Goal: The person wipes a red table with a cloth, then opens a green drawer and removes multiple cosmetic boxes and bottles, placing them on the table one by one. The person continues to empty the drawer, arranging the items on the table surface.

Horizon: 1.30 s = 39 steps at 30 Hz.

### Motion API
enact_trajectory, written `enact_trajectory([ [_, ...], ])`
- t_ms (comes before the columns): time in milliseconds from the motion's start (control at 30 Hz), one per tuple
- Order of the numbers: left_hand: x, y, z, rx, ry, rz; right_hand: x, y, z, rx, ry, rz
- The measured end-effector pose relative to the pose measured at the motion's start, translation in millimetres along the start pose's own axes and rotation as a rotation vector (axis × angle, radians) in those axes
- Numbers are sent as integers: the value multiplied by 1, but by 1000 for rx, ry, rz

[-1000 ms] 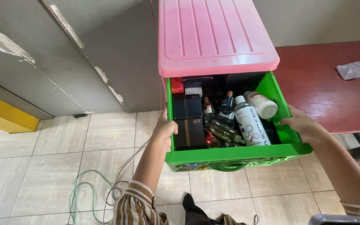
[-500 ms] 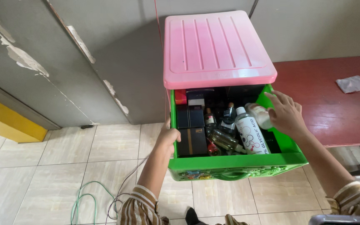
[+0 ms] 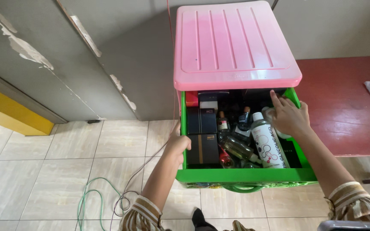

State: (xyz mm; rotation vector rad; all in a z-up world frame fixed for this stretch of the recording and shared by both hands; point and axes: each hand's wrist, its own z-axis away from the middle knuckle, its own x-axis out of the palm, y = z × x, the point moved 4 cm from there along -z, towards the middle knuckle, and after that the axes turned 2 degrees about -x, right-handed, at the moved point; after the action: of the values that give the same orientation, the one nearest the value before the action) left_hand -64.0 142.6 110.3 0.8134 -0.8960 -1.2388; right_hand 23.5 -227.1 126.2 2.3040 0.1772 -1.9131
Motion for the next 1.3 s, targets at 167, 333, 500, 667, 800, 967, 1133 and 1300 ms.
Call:
enact_trajectory([
  [167, 0, 0, 2, -54, 32, -5, 13, 13, -6, 132, -170, 63],
  [333, -1, 3, 2, 54, 27, -37, 17, 33, -13, 453, -109, -348],
  [500, 0, -1, 0, 17, 13, 35, 23, 24, -24, 623, 236, -918],
  [667, 1, 1, 2, 17, 15, 33, 19, 25, -21, 642, 282, -1014],
  [800, 6, 6, 2, 12, -19, 30, 14, 25, -20, 535, 185, -945],
  [967, 2, 8, 5, 32, -42, 31, 13, 10, -26, 747, -40, -1027],
  [1133, 6, 3, 2, -16, 20, 20, 9, 15, -25, 542, 176, -695],
  [1300, 13, 15, 8, 26, -12, 34, 24, 29, -18, 502, 65, -521],
])
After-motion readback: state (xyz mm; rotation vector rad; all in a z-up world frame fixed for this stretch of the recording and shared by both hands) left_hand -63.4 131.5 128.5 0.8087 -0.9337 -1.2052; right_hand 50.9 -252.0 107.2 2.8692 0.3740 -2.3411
